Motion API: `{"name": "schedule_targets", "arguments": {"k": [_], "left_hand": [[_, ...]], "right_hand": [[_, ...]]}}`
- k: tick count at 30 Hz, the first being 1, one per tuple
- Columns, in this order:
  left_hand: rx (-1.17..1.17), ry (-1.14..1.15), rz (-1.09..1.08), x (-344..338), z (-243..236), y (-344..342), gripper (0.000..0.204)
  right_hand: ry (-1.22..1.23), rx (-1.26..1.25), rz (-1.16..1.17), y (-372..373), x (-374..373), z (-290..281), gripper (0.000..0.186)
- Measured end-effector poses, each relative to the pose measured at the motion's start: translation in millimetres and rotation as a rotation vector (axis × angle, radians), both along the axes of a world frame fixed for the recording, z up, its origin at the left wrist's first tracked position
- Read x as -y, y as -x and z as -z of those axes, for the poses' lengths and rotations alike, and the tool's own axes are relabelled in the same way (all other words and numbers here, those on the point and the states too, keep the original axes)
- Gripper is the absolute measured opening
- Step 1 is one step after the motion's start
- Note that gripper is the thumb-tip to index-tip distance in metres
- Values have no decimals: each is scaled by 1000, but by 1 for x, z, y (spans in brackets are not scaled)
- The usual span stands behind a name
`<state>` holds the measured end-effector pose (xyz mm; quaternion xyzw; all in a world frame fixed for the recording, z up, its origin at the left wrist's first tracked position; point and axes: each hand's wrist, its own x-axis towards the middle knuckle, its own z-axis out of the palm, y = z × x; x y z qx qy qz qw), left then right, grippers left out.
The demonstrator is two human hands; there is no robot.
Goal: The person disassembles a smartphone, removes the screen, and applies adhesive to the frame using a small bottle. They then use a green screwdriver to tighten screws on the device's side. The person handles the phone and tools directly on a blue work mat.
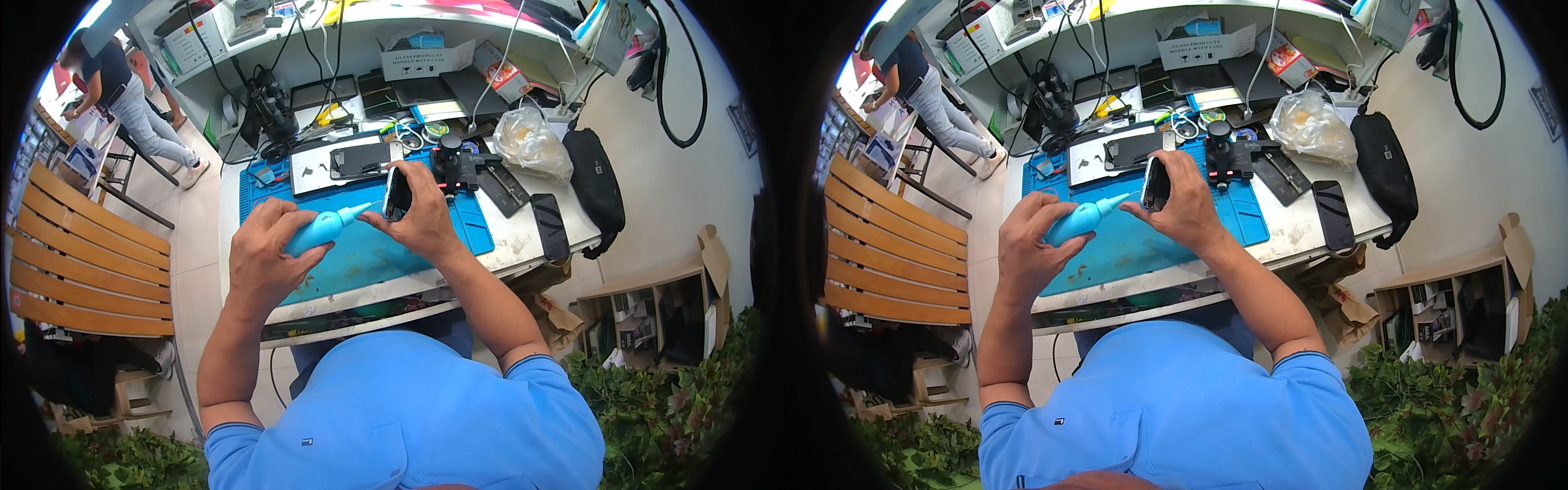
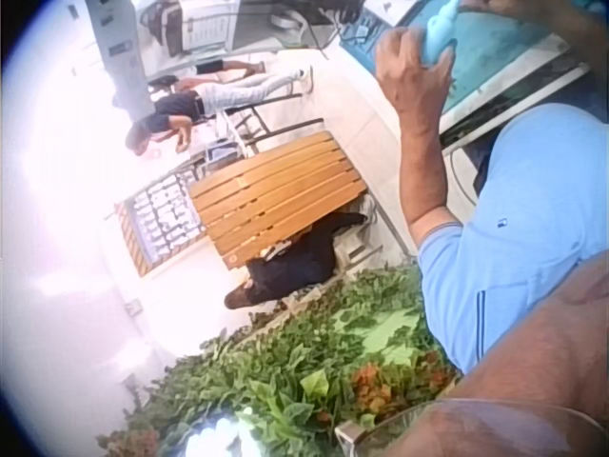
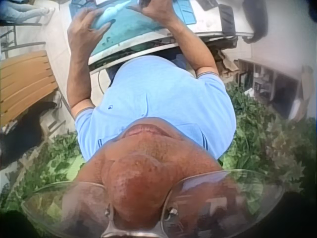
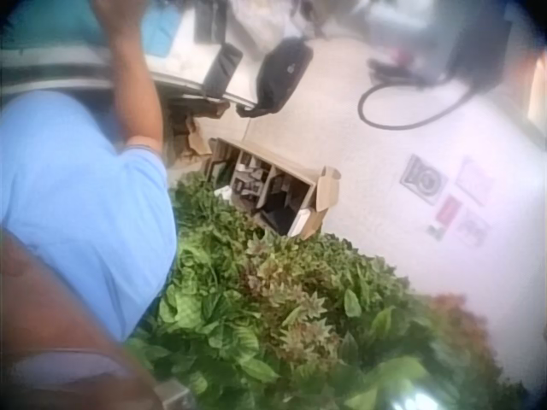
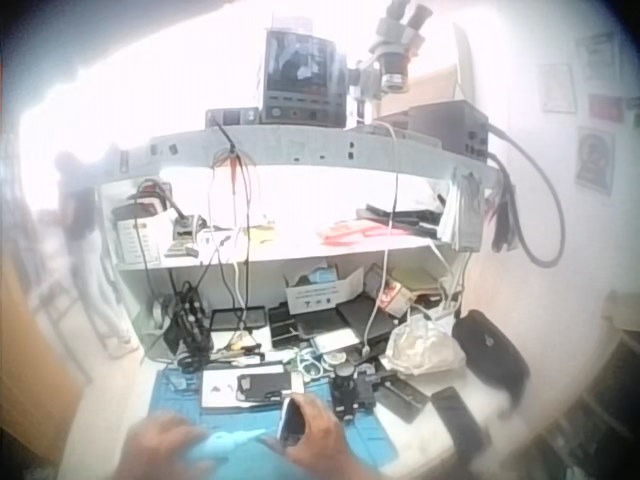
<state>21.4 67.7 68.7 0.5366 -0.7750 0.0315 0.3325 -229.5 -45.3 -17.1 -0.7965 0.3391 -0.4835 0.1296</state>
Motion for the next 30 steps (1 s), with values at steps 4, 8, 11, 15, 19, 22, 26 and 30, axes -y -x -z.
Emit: {"name": "schedule_targets", "arguments": {"k": [4, 8, 11, 15, 19, 22, 26, 30], "left_hand": [[-19, 0, -19, -2, -2, 1, 47], [-10, -14, -9, -1, -4, 1, 48], [4, -1, 3, -1, -5, 0, 47], [17, -15, -1, -1, -7, -1, 46], [52, 1, 8, -1, -11, -3, 45], [89, -10, 1, -2, -15, -4, 42], [133, -11, 18, 0, -23, -6, 42], [164, -24, 26, 0, -29, -8, 46]], "right_hand": [[-3, -1, 1, 0, 1, 2, 92], [21, 13, 0, -1, 2, 3, 92], [30, 19, 1, -1, 1, 3, 91], [46, 3, 4, -2, 1, 4, 91], [72, -31, 6, -2, 1, 3, 92], [98, -40, -9, -3, 2, 4, 92], [85, -47, -10, -5, 0, 6, 93], [86, -50, -12, -6, 1, 6, 94]]}}
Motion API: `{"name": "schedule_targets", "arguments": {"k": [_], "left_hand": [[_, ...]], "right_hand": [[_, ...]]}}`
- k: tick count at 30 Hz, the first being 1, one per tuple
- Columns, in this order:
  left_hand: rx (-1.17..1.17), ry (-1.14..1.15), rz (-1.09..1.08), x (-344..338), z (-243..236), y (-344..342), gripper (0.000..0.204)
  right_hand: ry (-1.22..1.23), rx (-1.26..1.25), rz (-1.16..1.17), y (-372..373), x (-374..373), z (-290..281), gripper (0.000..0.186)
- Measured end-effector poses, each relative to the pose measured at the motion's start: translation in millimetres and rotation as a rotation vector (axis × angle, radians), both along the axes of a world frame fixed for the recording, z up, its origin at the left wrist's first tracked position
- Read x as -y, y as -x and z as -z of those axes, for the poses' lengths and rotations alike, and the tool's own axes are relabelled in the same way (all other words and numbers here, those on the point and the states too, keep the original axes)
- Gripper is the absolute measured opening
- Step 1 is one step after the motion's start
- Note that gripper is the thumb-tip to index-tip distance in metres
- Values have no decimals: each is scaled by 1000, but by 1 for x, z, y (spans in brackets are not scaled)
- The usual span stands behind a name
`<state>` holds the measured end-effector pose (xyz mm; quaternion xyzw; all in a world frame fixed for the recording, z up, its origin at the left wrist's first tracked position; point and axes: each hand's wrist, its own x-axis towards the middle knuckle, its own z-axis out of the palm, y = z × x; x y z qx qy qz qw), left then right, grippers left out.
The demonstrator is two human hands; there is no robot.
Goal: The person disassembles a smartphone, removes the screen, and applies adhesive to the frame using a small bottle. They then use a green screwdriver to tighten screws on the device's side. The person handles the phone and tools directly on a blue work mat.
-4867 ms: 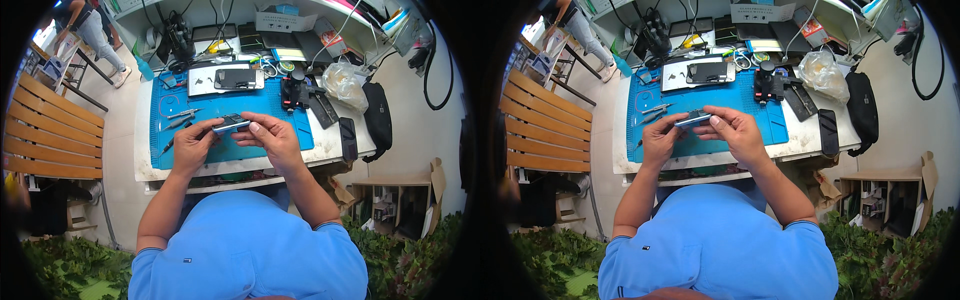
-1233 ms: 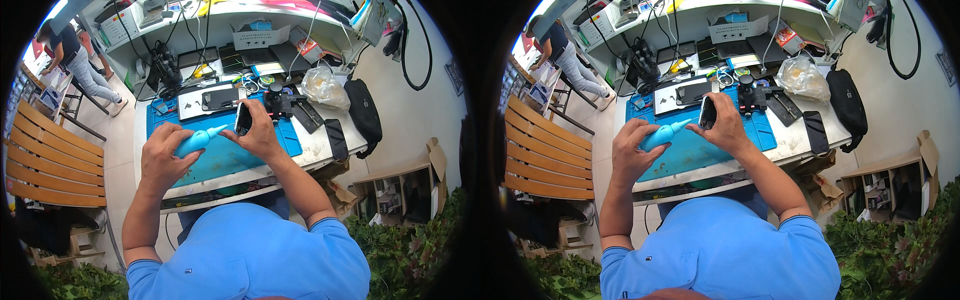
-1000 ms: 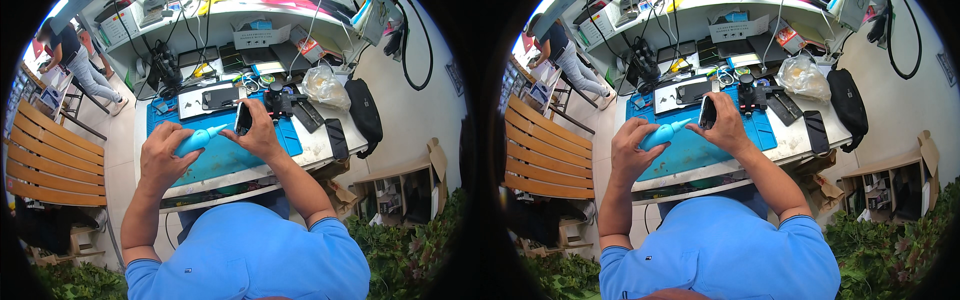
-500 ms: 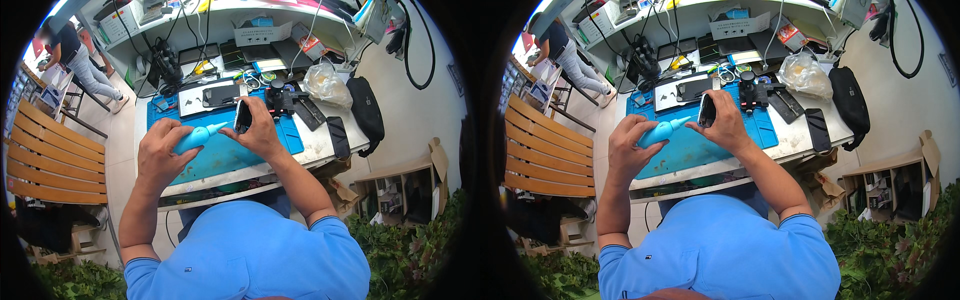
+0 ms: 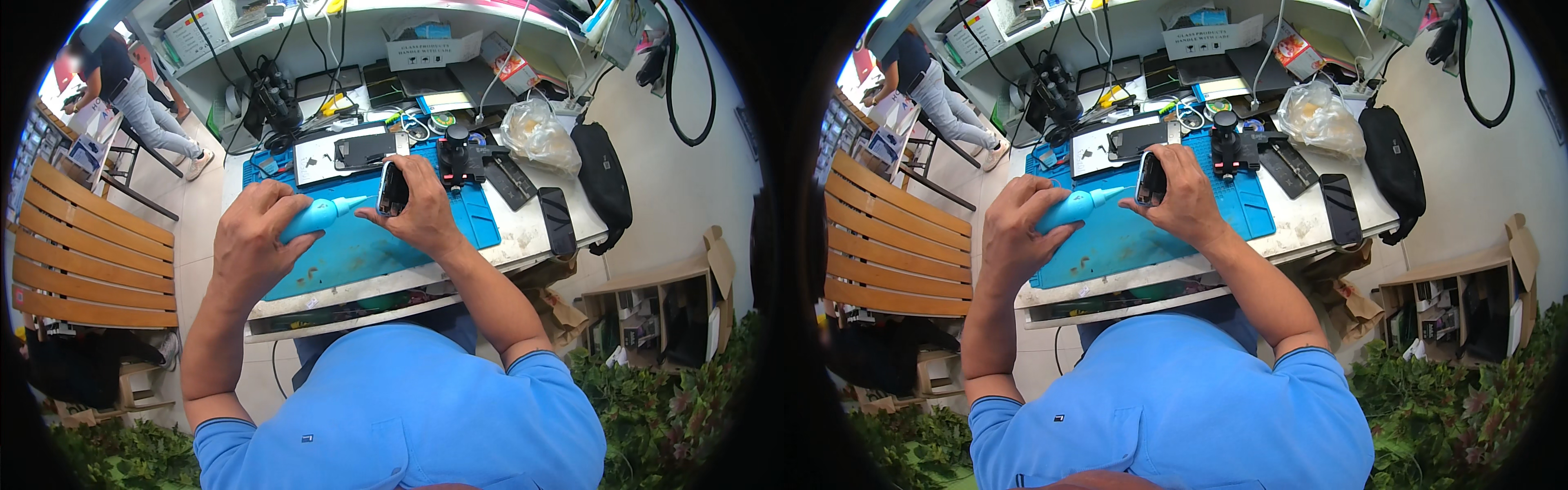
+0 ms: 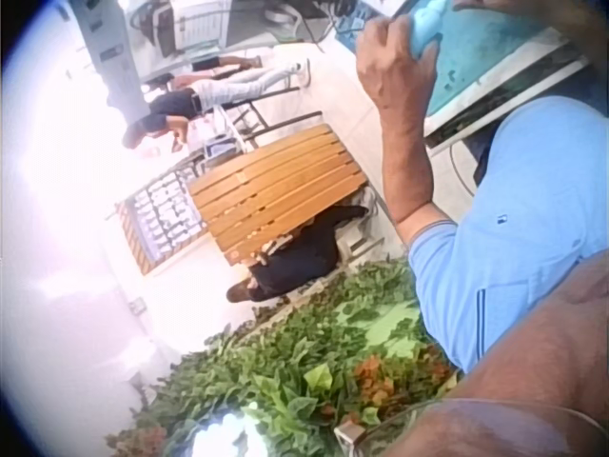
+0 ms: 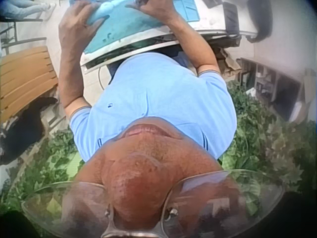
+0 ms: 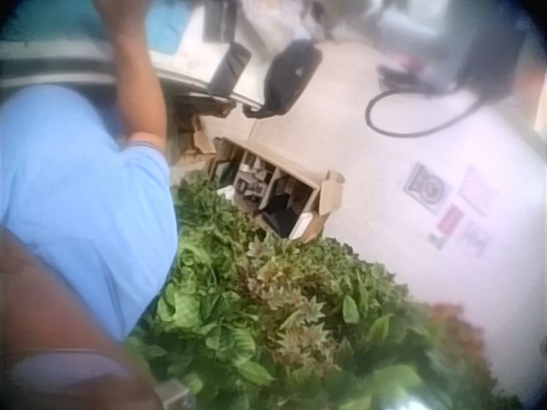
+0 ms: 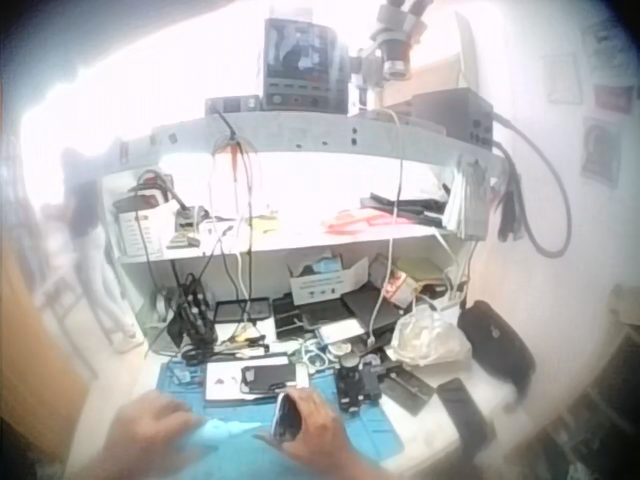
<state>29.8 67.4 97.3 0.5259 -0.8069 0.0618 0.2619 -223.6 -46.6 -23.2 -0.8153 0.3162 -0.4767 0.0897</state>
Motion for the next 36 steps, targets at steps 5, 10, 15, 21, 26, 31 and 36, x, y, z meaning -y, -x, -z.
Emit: {"name": "schedule_targets", "arguments": {"k": [5, 10, 15, 21, 26, 31, 36], "left_hand": [[-80, 1, -11, 3, 6, -3, 45], [-199, -89, -65, 1, 20, -6, 43], [-221, -73, -80, 2, 30, -8, 44], [-209, -32, -47, 2, 23, -4, 43], [-200, -23, -31, 2, 19, -2, 43], [-202, -13, -15, 3, 18, 0, 43], [-221, -20, -12, 3, 18, 1, 43]], "right_hand": [[-28, 13, 39, -2, -1, -1, 96], [-40, -31, 99, -1, 1, -4, 97], [-70, -27, 86, 0, 0, -3, 99], [-110, -13, 51, -2, -4, -5, 106], [-142, 23, 13, -2, -4, -4, 105], [-158, 48, -7, -1, -4, -7, 103], [-169, 66, -27, 1, -7, -10, 101]]}}
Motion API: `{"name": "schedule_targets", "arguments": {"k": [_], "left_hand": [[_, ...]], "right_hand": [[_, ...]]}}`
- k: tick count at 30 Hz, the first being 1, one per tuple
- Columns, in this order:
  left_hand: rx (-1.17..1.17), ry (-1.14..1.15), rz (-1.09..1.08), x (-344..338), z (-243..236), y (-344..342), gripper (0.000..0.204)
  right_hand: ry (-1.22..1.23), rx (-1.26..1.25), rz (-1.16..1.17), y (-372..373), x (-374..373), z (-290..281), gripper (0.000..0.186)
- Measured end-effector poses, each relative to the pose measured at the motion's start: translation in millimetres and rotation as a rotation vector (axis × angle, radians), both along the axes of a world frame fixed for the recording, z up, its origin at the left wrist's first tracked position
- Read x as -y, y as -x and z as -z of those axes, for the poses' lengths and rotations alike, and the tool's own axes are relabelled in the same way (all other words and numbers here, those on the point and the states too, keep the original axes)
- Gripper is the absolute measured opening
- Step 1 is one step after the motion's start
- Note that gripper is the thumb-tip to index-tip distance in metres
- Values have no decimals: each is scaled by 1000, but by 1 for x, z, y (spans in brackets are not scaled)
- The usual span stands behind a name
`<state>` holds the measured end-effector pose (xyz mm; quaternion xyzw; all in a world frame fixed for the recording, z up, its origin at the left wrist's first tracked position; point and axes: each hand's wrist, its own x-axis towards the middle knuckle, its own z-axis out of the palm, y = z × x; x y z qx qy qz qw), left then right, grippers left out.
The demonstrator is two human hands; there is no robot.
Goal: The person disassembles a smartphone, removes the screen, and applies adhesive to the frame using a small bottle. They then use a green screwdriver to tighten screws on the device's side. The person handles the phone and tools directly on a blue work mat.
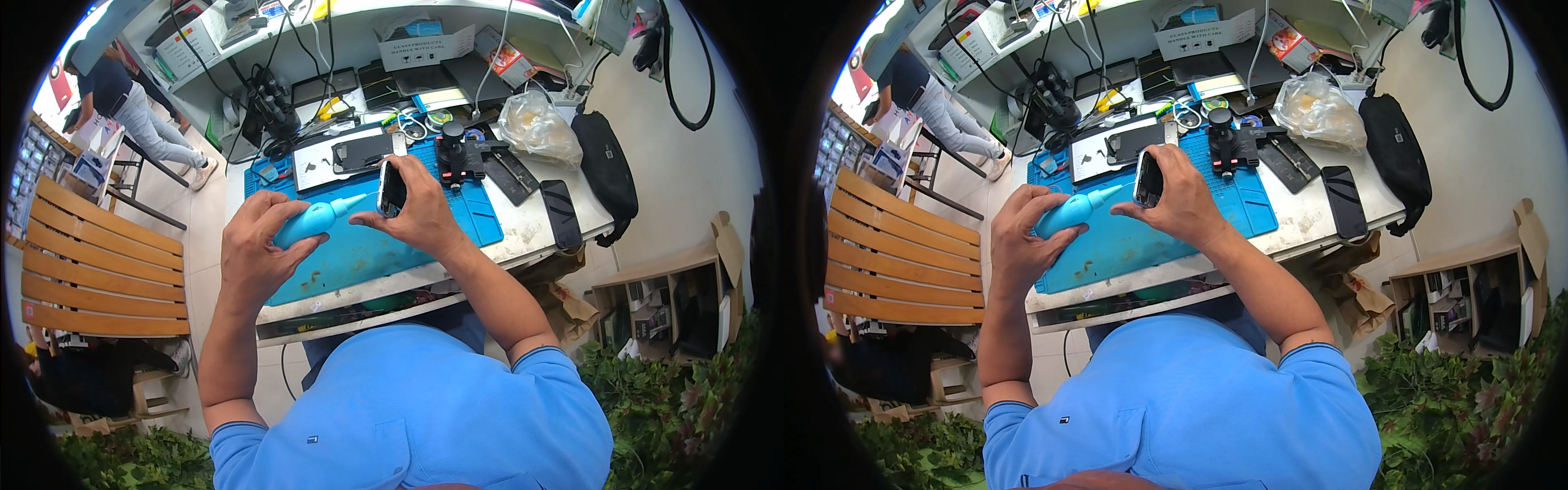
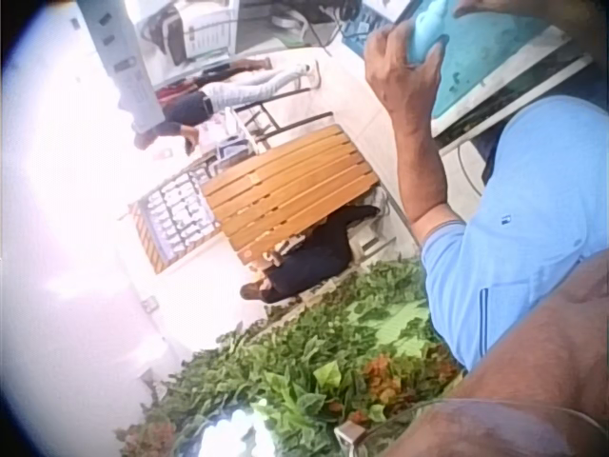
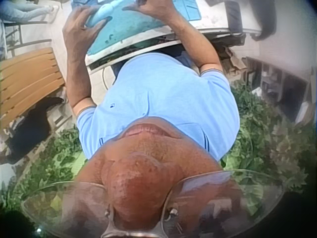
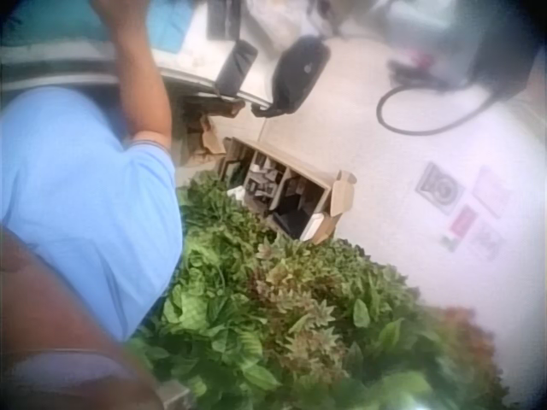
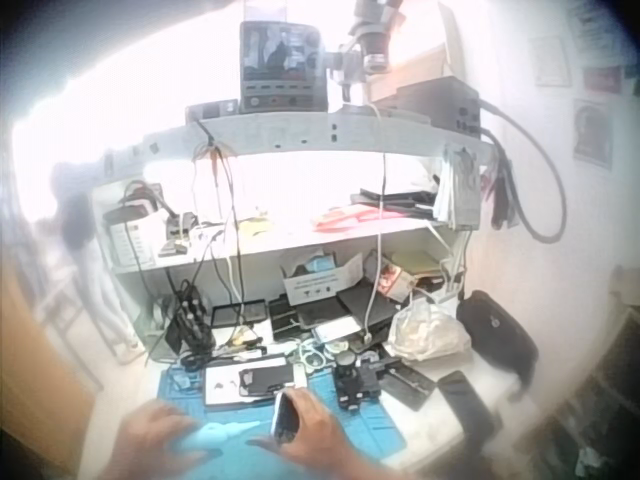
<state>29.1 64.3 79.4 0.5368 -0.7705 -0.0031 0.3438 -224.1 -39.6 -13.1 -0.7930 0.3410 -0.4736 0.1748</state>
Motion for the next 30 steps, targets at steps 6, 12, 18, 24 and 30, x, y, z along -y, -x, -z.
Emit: {"name": "schedule_targets", "arguments": {"k": [6, 12, 18, 24, 30], "left_hand": [[11, -7, 6, -2, -1, 1, 44], [23, -48, -15, -8, -3, 0, 47], [6, -53, -26, -9, -1, 0, 48], [-16, -71, -14, -10, -3, 1, 48], [-46, -30, 50, -10, 5, -6, 45]], "right_hand": [[-16, 17, -11, 1, 1, 2, 99], [-22, 23, -10, 0, 1, 1, 98], [-43, 28, -23, 0, 1, 0, 98], [-61, 25, -30, 0, -1, -2, 99], [-17, 3, -11, -3, 0, -6, 89]]}}
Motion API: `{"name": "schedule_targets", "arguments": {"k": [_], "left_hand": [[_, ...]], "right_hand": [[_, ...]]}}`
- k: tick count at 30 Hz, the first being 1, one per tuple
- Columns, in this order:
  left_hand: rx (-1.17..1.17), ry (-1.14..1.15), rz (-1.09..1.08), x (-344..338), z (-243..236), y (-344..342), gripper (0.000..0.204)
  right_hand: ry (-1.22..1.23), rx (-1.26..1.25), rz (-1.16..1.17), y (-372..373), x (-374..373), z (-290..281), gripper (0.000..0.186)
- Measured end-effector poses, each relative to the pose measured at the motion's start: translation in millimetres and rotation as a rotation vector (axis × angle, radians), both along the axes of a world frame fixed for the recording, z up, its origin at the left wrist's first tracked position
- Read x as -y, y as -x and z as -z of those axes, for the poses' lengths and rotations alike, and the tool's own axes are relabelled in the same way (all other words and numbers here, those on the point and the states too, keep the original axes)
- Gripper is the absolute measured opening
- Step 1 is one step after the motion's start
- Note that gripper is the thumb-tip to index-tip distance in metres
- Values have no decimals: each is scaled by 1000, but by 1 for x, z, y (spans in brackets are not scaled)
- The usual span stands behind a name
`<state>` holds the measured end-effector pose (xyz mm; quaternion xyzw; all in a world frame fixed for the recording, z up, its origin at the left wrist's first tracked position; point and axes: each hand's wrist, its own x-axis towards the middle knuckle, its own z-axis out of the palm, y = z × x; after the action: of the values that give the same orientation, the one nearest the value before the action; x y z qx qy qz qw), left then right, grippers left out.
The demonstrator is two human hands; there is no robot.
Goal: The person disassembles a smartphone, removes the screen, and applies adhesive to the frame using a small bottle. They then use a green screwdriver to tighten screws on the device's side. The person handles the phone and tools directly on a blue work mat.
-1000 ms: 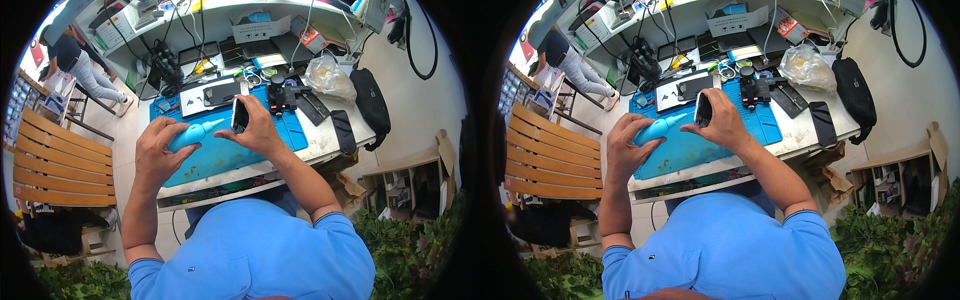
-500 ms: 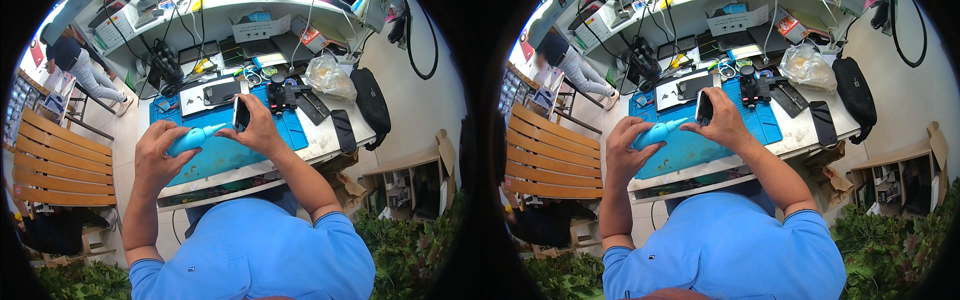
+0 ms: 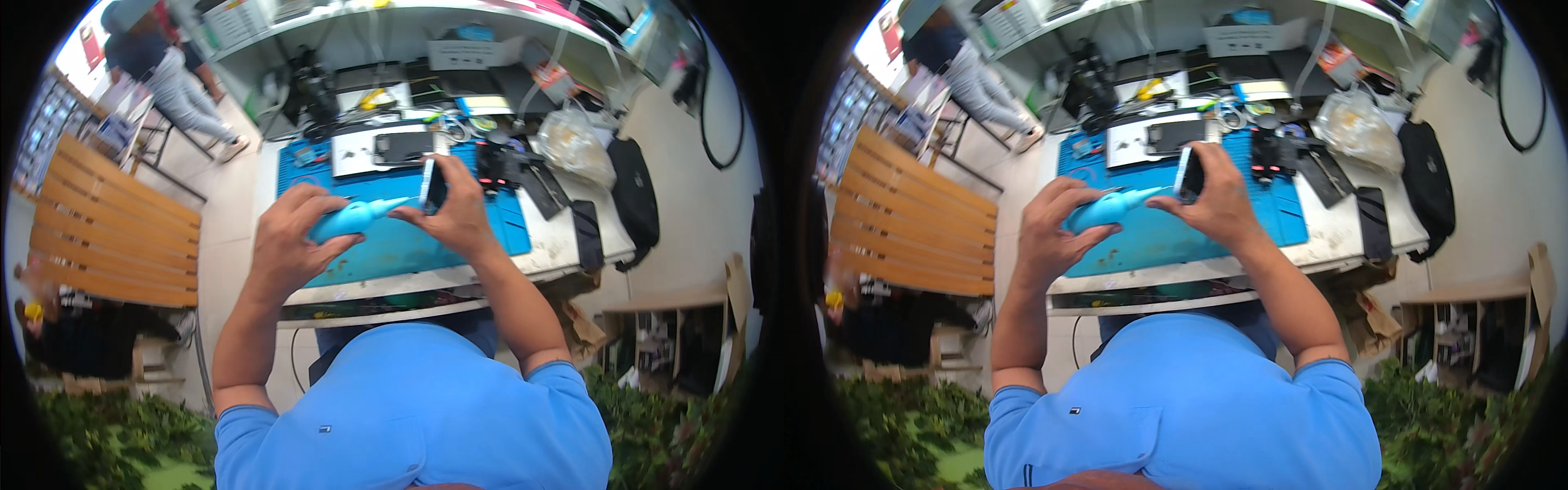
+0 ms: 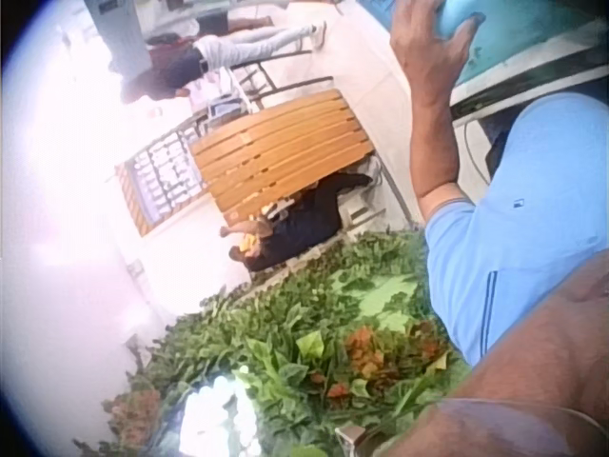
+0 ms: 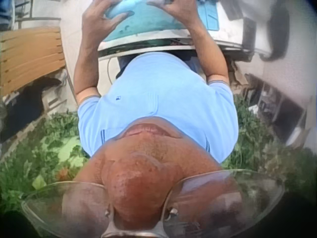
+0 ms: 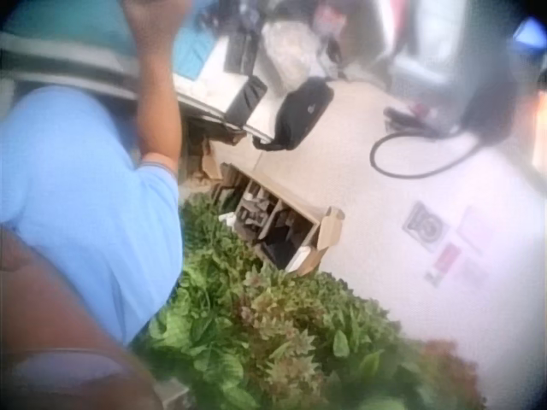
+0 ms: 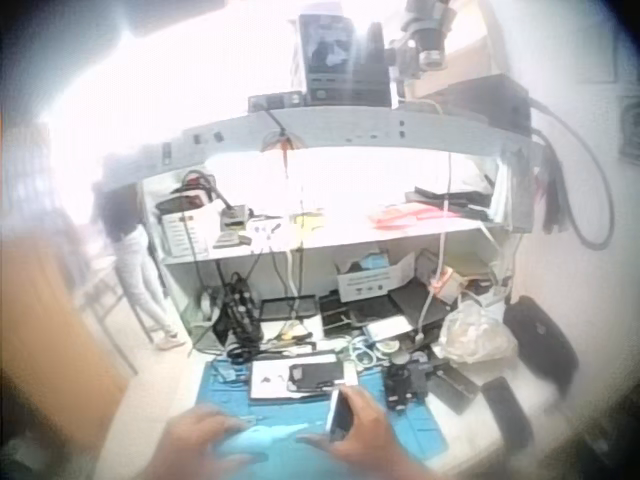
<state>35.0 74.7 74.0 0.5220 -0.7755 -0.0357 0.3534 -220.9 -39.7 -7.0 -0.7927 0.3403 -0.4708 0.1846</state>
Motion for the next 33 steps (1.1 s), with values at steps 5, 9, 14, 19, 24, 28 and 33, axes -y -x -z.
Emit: {"name": "schedule_targets", "arguments": {"k": [5, 9, 14, 19, 24, 28, 33], "left_hand": [[-355, -49, -177, 20, 23, -47, 40], [-417, -47, -427, 82, 70, -140, 43], [-336, -25, -483, 148, 144, -239, 49], [-340, -38, -493, 168, 163, -238, 58], [-340, -133, -491, 161, 149, -222, 64], [-374, 39, -608, 140, 144, -230, 68], [-410, 107, -629, 96, 100, -158, 49]], "right_hand": [[-49, -44, 28, 4, -5, -4, 94], [-14, -149, 17, 6, -3, -11, 90], [79, -343, -2, -3, 1, -17, 83], [8, -609, 42, -2, -1, -24, 79], [-4, -658, 54, 1, -1, -18, 72], [-2, -657, 32, -4, -1, -15, 69], [-22, -667, 36, 0, 1, -9, 68]]}}
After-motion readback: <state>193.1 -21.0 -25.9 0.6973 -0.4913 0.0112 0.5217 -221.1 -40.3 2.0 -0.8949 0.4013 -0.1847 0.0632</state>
